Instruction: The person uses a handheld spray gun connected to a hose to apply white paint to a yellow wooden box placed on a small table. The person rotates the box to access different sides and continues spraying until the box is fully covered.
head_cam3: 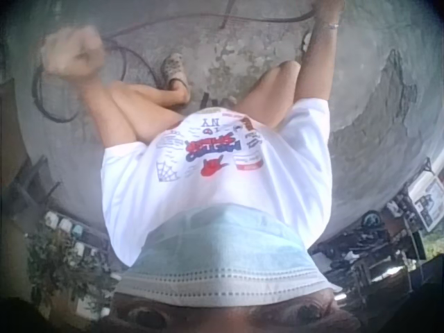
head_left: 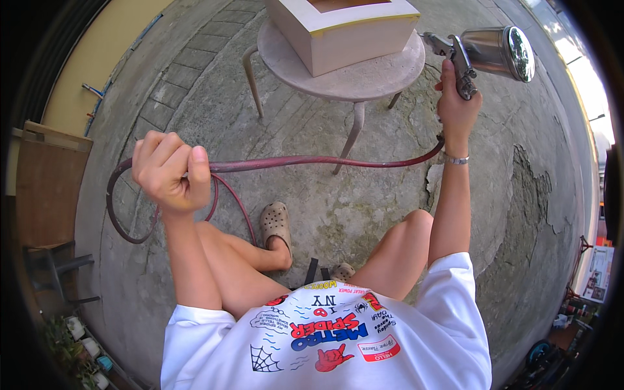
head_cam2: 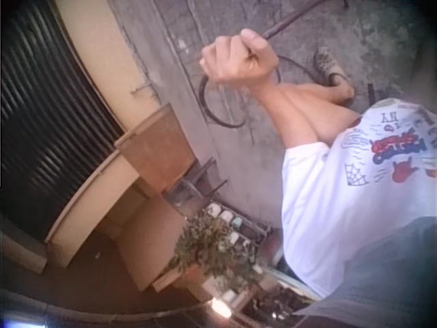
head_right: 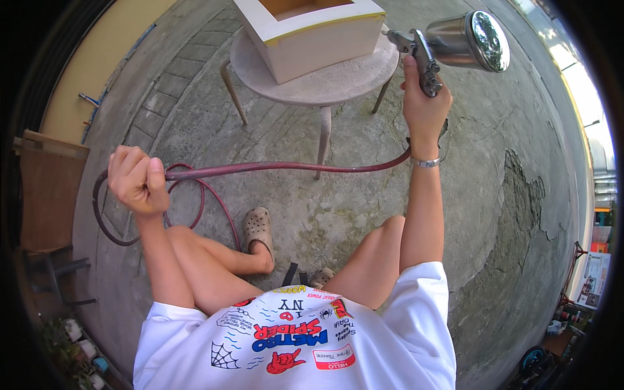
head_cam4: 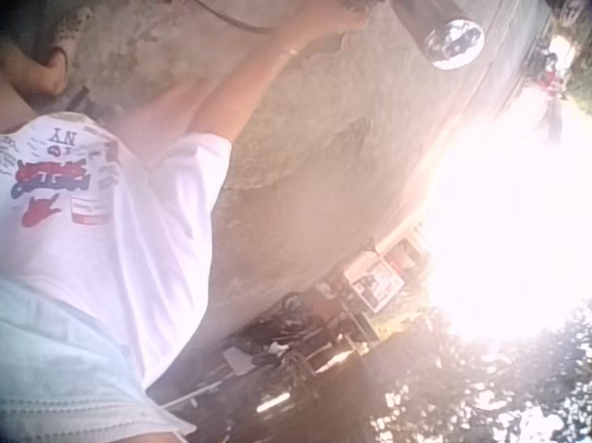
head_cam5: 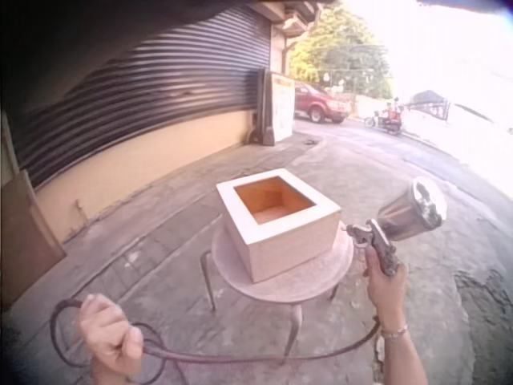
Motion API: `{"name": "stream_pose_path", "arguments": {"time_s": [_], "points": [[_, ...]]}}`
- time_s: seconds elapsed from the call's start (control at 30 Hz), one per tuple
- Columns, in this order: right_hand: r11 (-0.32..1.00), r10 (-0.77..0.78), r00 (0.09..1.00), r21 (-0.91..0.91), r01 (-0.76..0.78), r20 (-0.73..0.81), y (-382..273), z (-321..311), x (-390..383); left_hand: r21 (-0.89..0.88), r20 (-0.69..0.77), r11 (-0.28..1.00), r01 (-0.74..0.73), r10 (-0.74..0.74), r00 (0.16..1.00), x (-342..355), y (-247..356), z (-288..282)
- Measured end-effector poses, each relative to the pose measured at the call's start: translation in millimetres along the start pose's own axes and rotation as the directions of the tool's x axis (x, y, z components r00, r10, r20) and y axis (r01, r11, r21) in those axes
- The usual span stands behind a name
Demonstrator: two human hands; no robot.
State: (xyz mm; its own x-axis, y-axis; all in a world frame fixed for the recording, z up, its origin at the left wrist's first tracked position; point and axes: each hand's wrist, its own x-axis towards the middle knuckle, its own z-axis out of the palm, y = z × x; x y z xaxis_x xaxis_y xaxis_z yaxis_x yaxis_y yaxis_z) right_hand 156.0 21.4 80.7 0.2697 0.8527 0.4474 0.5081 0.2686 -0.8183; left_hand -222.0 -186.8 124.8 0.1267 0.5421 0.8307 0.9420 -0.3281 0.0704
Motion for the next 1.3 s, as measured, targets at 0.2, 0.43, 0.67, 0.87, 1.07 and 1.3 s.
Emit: {"name": "stream_pose_path", "arguments": {"time_s": [0.2, 0.43, 0.67, 0.87, 1.07, 1.3], "points": [[0.999, -0.052, 0.982, -0.022, 0.049, -0.179, 6.1, -9.6, 30.5, -0.023, 0.038, 1.0, 0.0, 0.0, 0.999, 3.0, 11.2, 2.7], [0.993, 0.061, 0.997, 0.094, -0.065, 0.051, -18.6, -13.1, -9.9, -0.025, -0.026, 0.999, 0.04, -0.04, 0.999, 1.2, 0.0, -2.8], [0.958, -0.05, 0.962, 0.284, -0.029, 0.269, -58.3, 9.7, -77.2, 0.018, -0.073, 0.999, 0.035, -0.034, 0.997, -0.6, -9.9, -9.0], [0.94, -0.217, 0.897, 0.329, 0.086, 0.385, -78.5, 21.1, -103.6, 0.028, -0.07, 0.999, 0.022, -0.02, 0.997, -2.0, -12.8, -15.3], [0.915, -0.321, 0.823, 0.378, 0.142, 0.469, -98.3, 12.6, -112.9, 0.041, -0.059, 0.998, 0.041, -0.038, 0.998, -3.5, -14.7, -17.4], [0.973, -0.105, 0.967, 0.223, 0.053, 0.23, -68.7, 12.8, -72.5, 0.036, -0.041, 0.998, 0.052, -0.05, 0.998, -3.0, -9.9, -16.3]]}}
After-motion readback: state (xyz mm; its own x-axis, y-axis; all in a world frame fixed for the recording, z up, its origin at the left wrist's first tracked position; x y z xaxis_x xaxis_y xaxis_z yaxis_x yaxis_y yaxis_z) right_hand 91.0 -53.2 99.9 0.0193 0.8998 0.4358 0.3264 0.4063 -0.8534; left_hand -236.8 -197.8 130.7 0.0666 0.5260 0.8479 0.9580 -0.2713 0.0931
